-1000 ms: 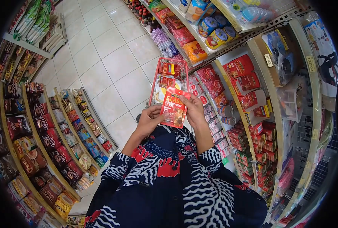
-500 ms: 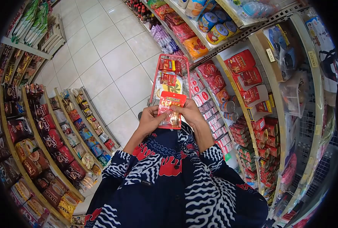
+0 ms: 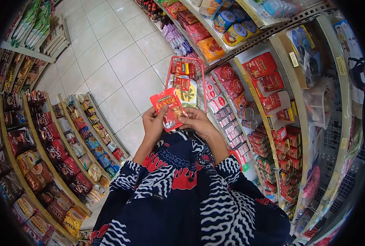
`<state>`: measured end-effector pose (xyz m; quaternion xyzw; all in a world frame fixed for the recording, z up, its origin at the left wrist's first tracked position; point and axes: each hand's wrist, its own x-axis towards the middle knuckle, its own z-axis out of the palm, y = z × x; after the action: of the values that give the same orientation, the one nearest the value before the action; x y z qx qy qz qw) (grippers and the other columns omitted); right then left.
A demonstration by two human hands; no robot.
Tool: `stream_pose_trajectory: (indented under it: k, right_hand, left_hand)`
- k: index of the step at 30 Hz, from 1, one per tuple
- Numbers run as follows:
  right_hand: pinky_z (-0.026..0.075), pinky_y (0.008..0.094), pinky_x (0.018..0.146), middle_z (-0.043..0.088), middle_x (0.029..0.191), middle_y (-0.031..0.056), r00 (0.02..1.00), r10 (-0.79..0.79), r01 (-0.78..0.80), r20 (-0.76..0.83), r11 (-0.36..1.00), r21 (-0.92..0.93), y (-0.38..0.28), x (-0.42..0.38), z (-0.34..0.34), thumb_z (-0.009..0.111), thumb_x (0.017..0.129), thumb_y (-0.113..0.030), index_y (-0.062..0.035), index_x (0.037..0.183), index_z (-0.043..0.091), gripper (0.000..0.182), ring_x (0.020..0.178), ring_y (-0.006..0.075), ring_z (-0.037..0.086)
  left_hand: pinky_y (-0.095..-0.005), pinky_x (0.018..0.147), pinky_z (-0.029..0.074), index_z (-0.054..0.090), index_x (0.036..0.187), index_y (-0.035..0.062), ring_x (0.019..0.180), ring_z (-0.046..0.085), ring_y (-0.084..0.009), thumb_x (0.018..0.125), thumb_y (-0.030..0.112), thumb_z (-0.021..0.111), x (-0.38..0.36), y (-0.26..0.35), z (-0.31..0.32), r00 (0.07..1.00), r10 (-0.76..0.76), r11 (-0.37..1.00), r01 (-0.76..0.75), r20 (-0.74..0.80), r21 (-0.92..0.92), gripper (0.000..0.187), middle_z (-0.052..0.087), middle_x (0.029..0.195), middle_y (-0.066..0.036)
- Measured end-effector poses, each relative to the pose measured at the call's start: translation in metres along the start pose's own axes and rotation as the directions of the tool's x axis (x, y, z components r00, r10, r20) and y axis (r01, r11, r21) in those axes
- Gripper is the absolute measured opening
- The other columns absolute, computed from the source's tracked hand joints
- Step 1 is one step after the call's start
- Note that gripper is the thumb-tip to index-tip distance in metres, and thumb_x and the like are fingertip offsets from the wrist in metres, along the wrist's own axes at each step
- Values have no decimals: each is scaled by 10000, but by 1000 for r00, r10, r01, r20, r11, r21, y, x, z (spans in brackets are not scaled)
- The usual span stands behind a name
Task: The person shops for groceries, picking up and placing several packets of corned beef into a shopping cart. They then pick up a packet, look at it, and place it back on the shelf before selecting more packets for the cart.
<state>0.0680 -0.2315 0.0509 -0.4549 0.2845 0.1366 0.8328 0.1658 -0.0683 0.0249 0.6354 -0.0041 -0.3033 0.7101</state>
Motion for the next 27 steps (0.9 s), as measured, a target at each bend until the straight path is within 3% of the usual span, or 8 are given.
stream_pose_trajectory:
  k: [4, 6, 8, 10, 14, 20, 23, 27]
  right_hand:
    - [592, 310, 818, 707, 1097, 84, 969, -142, 157, -202, 986, 58, 16, 21, -8, 695, 932, -62, -3, 1233, 621, 316, 916, 158, 698]
    - [585, 367, 865, 700, 1093, 77, 933, -133, 258, -334, 896, 362, 8, 26, -14, 689, 937, -80, -21, 1191, 634, 267, 964, 187, 689]
    - [568, 405, 911, 684, 1118, 77, 921, -101, 252, -376, 891, 378, 19, 42, -39, 669, 965, -129, -39, 1196, 625, 252, 1020, 216, 670]
    - [549, 429, 956, 668, 1169, 83, 875, 1, 278, -484, 818, 504, 26, 55, -62, 652, 984, -160, -49, 1244, 606, 287, 1076, 242, 651]
    - [545, 433, 956, 645, 1216, 89, 861, 72, 275, -503, 766, 581, 35, 80, -90, 590, 1020, -164, -52, 1309, 550, 313, 1070, 247, 648]
    - [526, 390, 966, 635, 1202, 82, 833, 241, 155, -498, 763, 628, 62, 162, -142, 559, 1028, -136, -82, 1279, 569, 256, 1082, 211, 625]
    - [539, 369, 943, 642, 1135, 77, 777, 368, 208, -511, 615, 761, 86, 226, -186, 552, 1031, -127, -50, 1222, 591, 210, 1044, 202, 627]
    - [600, 281, 770, 655, 1087, 81, 694, 443, 376, -568, 450, 810, 114, 324, -250, 522, 1035, -123, -1, 1197, 597, 216, 973, 181, 645]
  left_hand:
    - [-253, 635, 522, 716, 1016, -33, 697, 653, -83, 1008, 233, 643, 6, -4, 6, 997, 59, 997, -56, -45, 57, 276, 739, 830, -96]
    - [-301, 646, 538, 704, 1031, -36, 685, 687, -150, 987, 281, 658, 2, -3, 4, 993, 81, 893, -110, 84, 436, 324, 738, 802, -139]
    - [-308, 675, 545, 702, 1033, -22, 727, 704, -171, 965, 307, 666, 0, 9, 5, 989, 93, 818, -143, 118, 558, 337, 745, 815, -122]
    - [-365, 695, 563, 713, 1023, 26, 745, 735, -248, 924, 342, 680, 2, 13, -2, 984, 97, 522, -178, 149, 834, 332, 760, 860, -132]
    - [-403, 708, 571, 711, 978, 54, 742, 731, -298, 880, 338, 688, 8, -4, -7, 993, -98, 486, 108, -69, 867, 301, 755, 836, -115]
    - [-417, 688, 560, 714, 895, 65, 733, 719, -308, 835, 261, 716, 11, -7, 2, 977, 109, 467, 112, -183, 877, 205, 747, 808, -98]
    - [-386, 669, 551, 711, 853, 65, 716, 716, -306, 815, 191, 746, 16, -3, 8, 946, 283, 324, 60, -158, 944, 136, 734, 787, -110]
    - [-367, 668, 544, 693, 818, 53, 699, 707, -291, 779, 128, 754, 22, -4, 8, 943, 265, 249, 135, -201, 959, 104, 721, 773, -101]
